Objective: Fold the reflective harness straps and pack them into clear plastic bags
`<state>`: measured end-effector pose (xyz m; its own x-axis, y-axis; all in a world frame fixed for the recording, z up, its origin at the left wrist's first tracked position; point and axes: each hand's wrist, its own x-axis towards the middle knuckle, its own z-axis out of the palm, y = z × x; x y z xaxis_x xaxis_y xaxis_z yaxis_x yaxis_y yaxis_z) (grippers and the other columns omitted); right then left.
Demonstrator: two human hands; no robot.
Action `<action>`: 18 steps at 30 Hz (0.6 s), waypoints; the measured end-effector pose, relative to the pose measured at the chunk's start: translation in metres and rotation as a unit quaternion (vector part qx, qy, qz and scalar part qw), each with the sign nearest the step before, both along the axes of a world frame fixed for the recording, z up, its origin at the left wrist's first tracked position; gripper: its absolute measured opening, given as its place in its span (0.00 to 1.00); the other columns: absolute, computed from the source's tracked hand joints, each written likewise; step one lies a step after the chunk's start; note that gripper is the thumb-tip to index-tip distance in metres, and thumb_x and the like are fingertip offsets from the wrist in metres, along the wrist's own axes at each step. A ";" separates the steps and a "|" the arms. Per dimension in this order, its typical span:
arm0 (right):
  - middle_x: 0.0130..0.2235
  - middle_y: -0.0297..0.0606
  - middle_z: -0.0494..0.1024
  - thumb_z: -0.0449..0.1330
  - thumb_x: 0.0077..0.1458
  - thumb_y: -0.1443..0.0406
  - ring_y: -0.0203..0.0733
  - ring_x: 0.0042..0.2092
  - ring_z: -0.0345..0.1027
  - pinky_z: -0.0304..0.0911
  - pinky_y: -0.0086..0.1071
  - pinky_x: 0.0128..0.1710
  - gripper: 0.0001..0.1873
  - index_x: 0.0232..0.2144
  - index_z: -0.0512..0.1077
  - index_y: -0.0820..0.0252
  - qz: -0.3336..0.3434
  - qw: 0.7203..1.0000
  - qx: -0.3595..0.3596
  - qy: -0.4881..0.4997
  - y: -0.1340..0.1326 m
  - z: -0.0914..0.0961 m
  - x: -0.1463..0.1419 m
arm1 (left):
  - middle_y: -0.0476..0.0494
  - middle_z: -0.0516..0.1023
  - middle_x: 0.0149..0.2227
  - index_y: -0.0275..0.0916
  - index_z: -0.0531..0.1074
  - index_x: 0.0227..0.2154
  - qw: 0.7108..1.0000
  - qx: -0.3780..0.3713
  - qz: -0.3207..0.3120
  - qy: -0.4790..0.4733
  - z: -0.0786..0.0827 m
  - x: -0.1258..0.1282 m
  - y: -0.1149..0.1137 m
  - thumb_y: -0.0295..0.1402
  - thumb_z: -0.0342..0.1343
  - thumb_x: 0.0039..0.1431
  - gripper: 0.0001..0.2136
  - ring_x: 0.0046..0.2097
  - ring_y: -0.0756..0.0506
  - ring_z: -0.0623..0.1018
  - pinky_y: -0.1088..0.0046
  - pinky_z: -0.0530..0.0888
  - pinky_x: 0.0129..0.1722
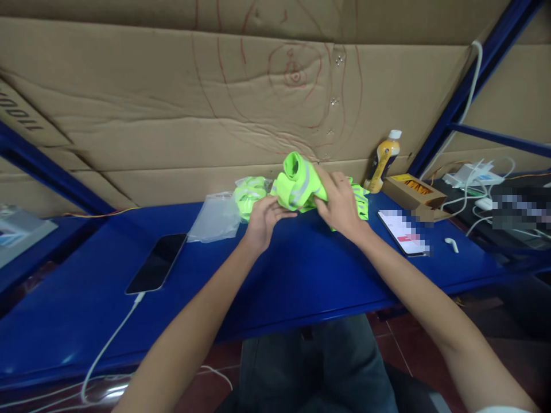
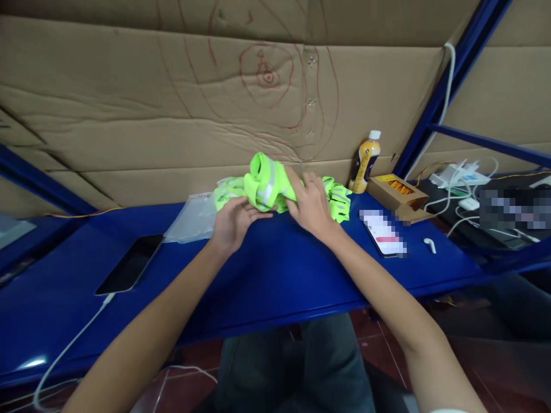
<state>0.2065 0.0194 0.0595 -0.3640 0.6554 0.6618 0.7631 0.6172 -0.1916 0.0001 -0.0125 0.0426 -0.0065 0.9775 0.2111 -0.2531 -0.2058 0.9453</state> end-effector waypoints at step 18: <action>0.66 0.52 0.70 0.62 0.68 0.52 0.64 0.65 0.66 0.65 0.58 0.65 0.41 0.76 0.55 0.54 0.241 0.970 0.022 0.034 0.000 -0.012 0.007 | 0.38 0.86 0.51 0.40 0.83 0.48 0.927 0.280 0.068 0.240 0.012 -0.036 0.005 0.39 0.71 0.60 0.15 0.54 0.38 0.83 0.60 0.79 0.57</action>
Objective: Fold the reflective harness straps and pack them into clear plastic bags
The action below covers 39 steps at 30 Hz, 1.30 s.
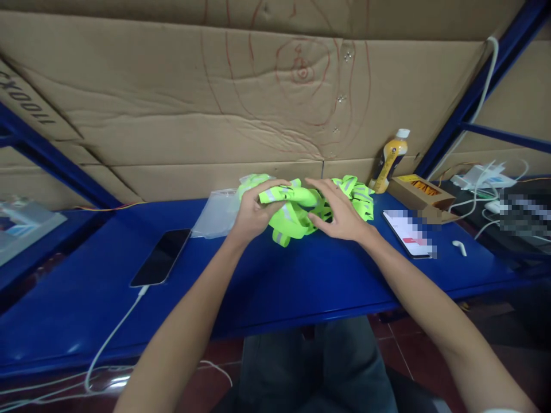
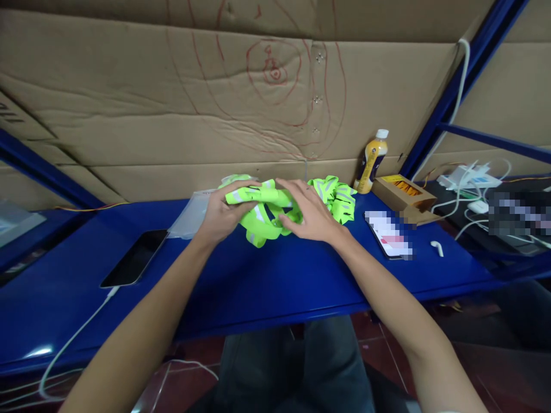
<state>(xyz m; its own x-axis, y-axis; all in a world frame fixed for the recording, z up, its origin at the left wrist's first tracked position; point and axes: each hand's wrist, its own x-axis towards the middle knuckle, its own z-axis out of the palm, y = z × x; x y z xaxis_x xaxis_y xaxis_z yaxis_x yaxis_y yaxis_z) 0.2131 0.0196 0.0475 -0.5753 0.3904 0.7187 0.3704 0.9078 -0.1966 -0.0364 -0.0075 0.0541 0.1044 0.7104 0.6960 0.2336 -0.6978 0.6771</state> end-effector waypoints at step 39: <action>0.32 0.33 0.80 0.57 0.57 0.67 0.45 0.33 0.75 0.70 0.37 0.36 0.04 0.35 0.71 0.54 -0.091 0.971 0.065 0.212 0.013 -0.007 0.003 | 0.40 0.81 0.61 0.43 0.77 0.60 0.988 0.043 0.035 0.145 0.002 0.000 -0.008 0.39 0.57 0.69 0.20 0.63 0.36 0.77 0.52 0.69 0.67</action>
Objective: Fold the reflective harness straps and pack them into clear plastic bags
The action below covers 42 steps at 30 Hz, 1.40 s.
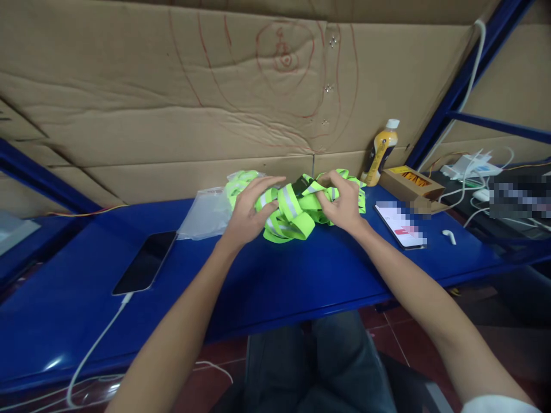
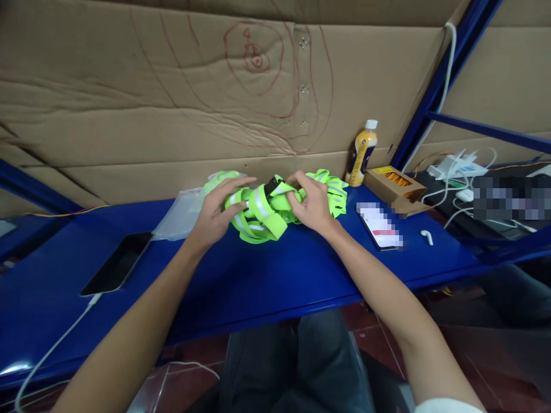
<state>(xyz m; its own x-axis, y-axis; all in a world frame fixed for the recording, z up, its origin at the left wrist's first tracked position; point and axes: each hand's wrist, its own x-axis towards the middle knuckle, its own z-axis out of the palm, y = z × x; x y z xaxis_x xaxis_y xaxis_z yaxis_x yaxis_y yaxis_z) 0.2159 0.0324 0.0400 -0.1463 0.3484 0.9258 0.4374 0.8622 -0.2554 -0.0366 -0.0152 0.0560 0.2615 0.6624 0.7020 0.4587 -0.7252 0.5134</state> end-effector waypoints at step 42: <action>0.40 0.38 0.85 0.56 0.76 0.48 0.46 0.39 0.79 0.71 0.36 0.42 0.20 0.43 0.79 0.56 0.143 0.978 -0.126 -0.081 -0.018 0.006 -0.018 | 0.32 0.81 0.57 0.41 0.76 0.55 0.952 0.152 0.203 0.170 -0.015 0.036 -0.015 0.38 0.56 0.73 0.13 0.57 0.31 0.79 0.50 0.74 0.59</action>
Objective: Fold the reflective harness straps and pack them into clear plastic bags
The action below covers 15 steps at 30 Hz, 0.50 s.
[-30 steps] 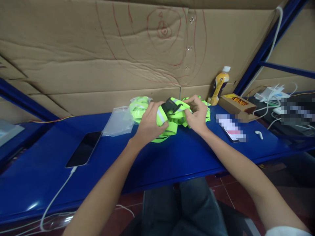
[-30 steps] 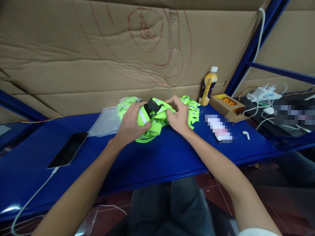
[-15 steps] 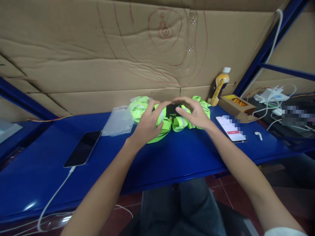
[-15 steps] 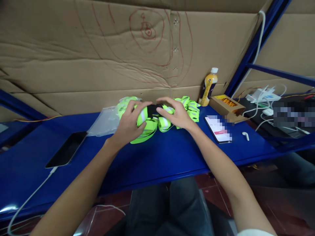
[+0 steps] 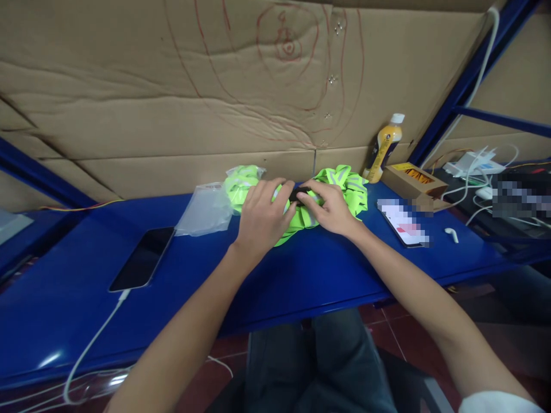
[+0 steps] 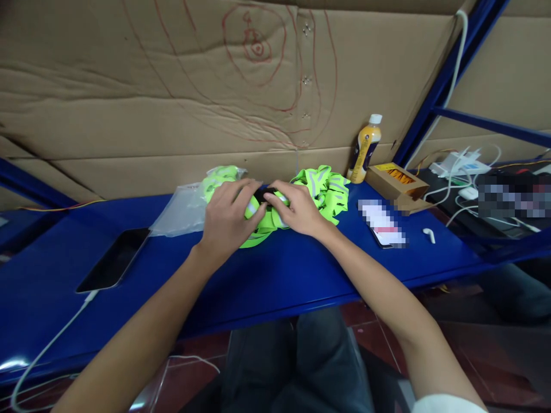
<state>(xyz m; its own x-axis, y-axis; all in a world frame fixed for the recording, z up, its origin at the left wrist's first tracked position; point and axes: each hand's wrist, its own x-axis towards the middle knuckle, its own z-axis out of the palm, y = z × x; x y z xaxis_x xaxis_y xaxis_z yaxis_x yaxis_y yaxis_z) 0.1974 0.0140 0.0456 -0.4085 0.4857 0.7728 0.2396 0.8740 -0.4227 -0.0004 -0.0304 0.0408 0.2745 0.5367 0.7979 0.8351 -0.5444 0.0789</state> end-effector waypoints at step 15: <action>0.30 0.34 0.80 0.59 0.72 0.41 0.42 0.29 0.70 0.64 0.34 0.32 0.28 0.35 0.79 0.57 -0.030 0.998 -0.040 0.024 0.007 -0.001 0.002 | 0.34 0.79 0.50 0.39 0.72 0.54 0.988 -0.099 -0.114 0.029 0.007 -0.020 0.014 0.38 0.52 0.75 0.12 0.55 0.33 0.79 0.52 0.75 0.58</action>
